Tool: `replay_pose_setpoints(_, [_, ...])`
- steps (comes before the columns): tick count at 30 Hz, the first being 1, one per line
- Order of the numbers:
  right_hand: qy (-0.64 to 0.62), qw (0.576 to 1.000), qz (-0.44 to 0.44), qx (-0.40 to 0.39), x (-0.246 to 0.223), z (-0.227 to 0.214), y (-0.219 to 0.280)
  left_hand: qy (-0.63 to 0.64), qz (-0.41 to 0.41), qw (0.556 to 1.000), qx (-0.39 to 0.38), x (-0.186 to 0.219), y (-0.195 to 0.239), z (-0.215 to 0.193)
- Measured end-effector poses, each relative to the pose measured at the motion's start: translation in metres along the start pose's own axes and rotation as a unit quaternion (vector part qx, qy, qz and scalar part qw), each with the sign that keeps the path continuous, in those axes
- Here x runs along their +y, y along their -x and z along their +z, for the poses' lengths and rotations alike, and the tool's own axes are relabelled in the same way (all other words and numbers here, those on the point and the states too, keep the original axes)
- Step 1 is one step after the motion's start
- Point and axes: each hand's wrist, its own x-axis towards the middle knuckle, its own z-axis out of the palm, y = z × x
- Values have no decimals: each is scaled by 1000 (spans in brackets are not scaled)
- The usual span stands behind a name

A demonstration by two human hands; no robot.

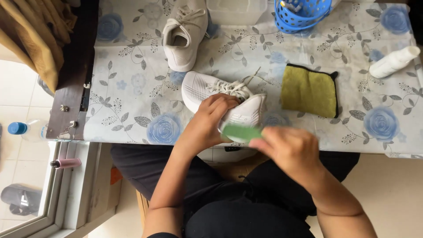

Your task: The person scrubs a white sneaker with a green brush, focusing on the toe, sides, and laces. They rotate the shoe to access different areas and continue brushing throughout the clip.

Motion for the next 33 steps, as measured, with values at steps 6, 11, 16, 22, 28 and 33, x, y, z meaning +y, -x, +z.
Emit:
replay_pose_setpoints(6, [45, 999, 21, 3, 51, 20, 13, -6, -4, 1000, -8, 9, -6, -7])
replay_pose_setpoints(11, [-4, 999, 27, -46, 24, -3, 7, -33, -2, 998, -46, 8, -8, -6])
replay_pose_setpoints(16, [67, 989, -7, -130, 52, -27, 17, -60, 42, 991, -109, 1, -13, 3])
replay_pose_setpoints(22, [0, 979, 79, -187, 68, -11, 48, -167, 52, 962, -212, -12, -38, 39])
replay_pose_setpoints(28, [-44, 964, 219, -147, 62, 37, 90, -322, 20, 900, -292, -21, -57, 87])
replay_pose_setpoints(33, [-161, 921, 304, -180, 75, 25, 109, -239, 10, 925, -294, 4, -66, 46])
